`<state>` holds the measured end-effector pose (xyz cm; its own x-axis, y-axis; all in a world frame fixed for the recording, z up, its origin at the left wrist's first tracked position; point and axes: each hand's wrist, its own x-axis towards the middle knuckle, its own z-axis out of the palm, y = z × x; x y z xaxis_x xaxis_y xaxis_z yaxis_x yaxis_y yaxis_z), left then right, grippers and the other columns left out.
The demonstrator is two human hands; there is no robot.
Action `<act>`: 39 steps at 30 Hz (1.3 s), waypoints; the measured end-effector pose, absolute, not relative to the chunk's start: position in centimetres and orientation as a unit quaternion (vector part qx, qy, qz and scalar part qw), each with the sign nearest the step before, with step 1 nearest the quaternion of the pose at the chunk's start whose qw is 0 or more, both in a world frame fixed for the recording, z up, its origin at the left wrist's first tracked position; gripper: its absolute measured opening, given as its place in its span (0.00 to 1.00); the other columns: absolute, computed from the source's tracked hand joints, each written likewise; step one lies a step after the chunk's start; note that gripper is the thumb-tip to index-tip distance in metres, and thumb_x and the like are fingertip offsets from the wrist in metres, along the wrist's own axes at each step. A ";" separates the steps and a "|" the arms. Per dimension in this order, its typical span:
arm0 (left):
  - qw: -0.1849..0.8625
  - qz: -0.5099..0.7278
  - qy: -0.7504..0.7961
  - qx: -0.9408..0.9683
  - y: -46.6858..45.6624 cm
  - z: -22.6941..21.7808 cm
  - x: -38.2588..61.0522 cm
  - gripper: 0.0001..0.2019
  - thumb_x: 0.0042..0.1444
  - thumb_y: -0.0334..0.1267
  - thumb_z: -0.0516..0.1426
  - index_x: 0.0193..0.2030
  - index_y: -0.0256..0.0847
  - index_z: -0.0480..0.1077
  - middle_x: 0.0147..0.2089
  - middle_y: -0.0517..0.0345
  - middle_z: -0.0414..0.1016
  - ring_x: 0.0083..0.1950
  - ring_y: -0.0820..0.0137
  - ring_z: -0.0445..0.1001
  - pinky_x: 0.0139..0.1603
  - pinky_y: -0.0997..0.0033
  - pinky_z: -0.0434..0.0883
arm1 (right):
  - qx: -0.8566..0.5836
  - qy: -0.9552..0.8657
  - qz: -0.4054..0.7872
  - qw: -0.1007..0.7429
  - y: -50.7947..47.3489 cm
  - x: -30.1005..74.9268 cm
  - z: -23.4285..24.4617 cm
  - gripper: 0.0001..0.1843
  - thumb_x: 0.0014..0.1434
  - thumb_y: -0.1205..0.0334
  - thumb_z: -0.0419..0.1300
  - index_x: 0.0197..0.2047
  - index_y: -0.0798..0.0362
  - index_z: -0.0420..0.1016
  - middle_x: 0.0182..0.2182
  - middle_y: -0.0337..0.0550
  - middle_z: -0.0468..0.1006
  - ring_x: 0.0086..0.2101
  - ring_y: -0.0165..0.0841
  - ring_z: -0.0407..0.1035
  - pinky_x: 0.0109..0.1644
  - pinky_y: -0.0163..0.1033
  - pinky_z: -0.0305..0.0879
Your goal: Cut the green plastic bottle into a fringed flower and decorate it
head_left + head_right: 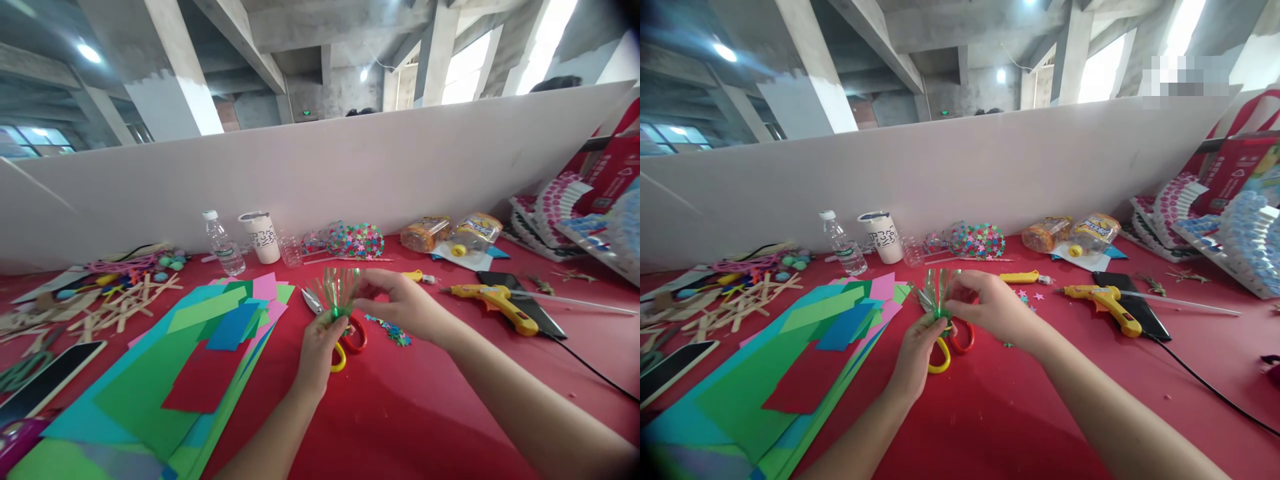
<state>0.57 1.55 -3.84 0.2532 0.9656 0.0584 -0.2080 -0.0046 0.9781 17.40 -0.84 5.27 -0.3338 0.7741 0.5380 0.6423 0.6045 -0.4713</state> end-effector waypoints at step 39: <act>0.582 0.492 0.375 0.528 1.4 -2.6 0.6 0.09 0.54 0.43 0.59 0.37 0.40 0.74 0.35 0.60 0.77 0.41 0.67 0.71 0.40 0.73 0.67 | -0.400 -0.826 -0.112 0.381 -0.3 15.0 -0.3 0.11 0.65 0.67 0.48 0.33 0.54 0.70 0.27 0.45 0.72 0.28 0.34 0.63 0.30 0.36 0.57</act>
<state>0.57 1.40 -2.56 0.2344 0.9686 0.0826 -0.1756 -0.0413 0.9836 15.01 -0.33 -0.28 -0.3892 0.5750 0.7196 0.7462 0.6548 -0.1197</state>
